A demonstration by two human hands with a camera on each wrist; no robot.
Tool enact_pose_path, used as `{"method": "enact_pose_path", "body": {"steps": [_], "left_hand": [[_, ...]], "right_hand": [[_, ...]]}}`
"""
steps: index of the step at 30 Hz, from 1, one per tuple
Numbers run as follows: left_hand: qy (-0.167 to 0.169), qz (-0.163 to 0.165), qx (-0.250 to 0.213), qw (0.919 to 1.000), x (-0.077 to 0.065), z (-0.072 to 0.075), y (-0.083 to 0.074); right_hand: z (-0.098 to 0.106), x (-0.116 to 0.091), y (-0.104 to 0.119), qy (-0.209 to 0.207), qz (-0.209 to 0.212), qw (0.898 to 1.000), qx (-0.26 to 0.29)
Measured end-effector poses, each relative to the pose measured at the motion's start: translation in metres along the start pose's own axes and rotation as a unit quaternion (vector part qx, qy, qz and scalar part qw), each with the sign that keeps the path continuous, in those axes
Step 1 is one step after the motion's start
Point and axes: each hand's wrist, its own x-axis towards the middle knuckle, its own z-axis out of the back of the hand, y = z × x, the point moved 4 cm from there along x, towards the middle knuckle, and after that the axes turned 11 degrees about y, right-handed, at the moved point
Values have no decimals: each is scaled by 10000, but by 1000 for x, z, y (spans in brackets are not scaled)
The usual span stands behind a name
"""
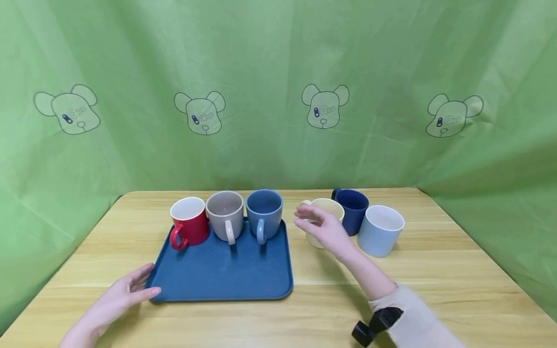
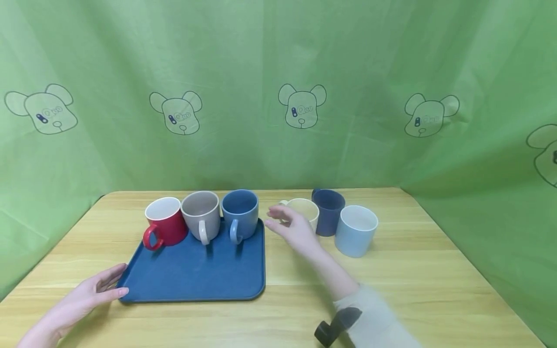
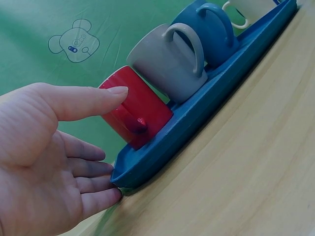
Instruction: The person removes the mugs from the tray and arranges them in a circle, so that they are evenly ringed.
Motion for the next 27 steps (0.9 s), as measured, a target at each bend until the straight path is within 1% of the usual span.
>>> {"method": "enact_pose_path", "body": {"steps": [3, 7, 10, 12, 16, 21, 25, 27], "left_hand": [[-38, -40, 22, 10000, 0, -1, 0], [-87, -78, 89, 9999, 0, -1, 0], [-88, -51, 107, 9999, 0, -1, 0], [-78, -34, 104, 9999, 0, -1, 0], [-64, 6, 107, 9999, 1, 0, 1], [-56, 32, 57, 10000, 1, 0, 0], [-51, 29, 19, 10000, 1, -1, 0], [-46, 19, 28, 10000, 1, -1, 1]], "right_hand": [[-15, 7, -4, 226, -69, 9997, 92], [-33, 15, -8, 466, -123, 9976, 495], [-44, 21, -13, 603, -289, 9936, 913], [-51, 24, -16, 634, -458, 9916, 1027], [-64, 27, -22, 629, -754, 9899, 1027], [-75, 29, -26, 555, -930, 9896, 946], [-80, 32, -28, 565, -914, 9904, 867], [-84, 34, -29, 677, -827, 9896, 966]]}}
